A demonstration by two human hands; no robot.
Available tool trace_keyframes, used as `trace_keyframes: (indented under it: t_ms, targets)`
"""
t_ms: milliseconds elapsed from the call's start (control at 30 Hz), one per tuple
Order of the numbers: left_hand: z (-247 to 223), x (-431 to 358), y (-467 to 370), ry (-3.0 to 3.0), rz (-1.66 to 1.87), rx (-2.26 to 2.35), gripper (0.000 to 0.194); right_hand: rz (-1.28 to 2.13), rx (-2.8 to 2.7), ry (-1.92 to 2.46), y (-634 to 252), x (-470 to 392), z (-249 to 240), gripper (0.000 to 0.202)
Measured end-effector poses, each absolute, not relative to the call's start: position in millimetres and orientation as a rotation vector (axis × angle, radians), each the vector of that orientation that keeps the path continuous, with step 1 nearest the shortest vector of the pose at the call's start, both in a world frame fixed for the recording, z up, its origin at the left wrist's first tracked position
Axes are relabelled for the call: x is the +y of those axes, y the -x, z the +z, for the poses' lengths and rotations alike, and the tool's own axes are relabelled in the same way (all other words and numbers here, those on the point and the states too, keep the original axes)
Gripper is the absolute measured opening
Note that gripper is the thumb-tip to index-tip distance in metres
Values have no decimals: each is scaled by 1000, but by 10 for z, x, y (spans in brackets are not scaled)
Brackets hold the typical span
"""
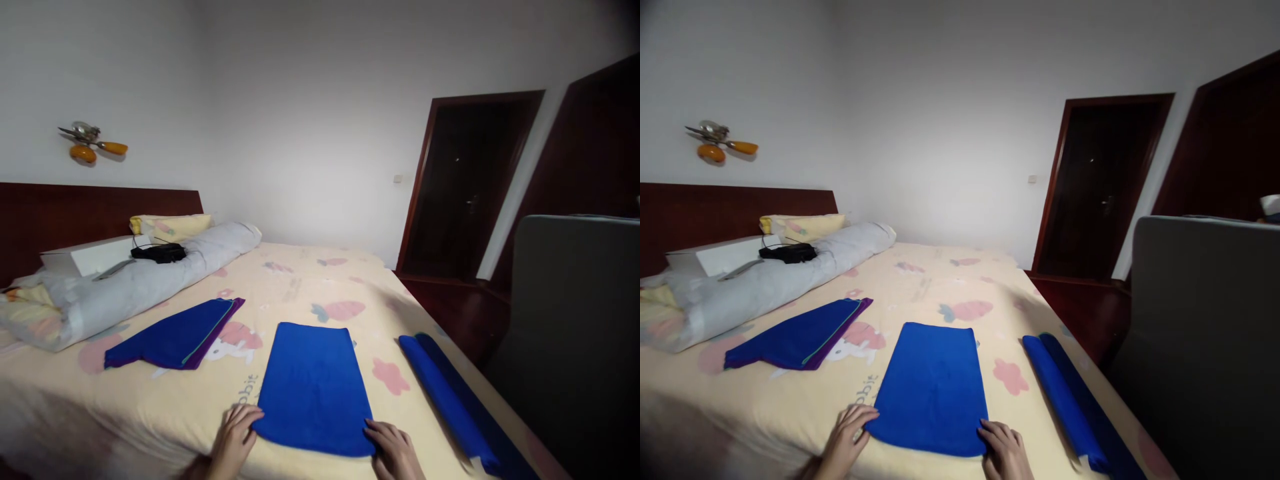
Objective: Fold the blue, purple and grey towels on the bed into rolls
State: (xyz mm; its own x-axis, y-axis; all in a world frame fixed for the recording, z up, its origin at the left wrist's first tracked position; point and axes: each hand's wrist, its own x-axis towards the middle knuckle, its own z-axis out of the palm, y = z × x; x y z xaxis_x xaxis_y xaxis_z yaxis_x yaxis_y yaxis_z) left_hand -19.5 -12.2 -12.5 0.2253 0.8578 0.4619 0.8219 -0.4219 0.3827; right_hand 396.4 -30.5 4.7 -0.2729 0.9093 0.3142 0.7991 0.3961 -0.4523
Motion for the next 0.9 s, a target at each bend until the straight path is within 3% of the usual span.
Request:
trace_keyframes:
  t_ms: [533, 767, 900]
  targets:
    - [-62, -140, 113, -2265, 959, 1765, 39, 276, -2000, 1477, -3945, -308, 16, 35]
    - [-13, -138, 132, -2378, 887, 1724, 55, 392, -1981, 1483, -3949, -277, 61, 40]
    - [67, -108, 174, -2336, 897, 1662, 45, 390, -1902, 1486, -3912, -312, 156, 29]
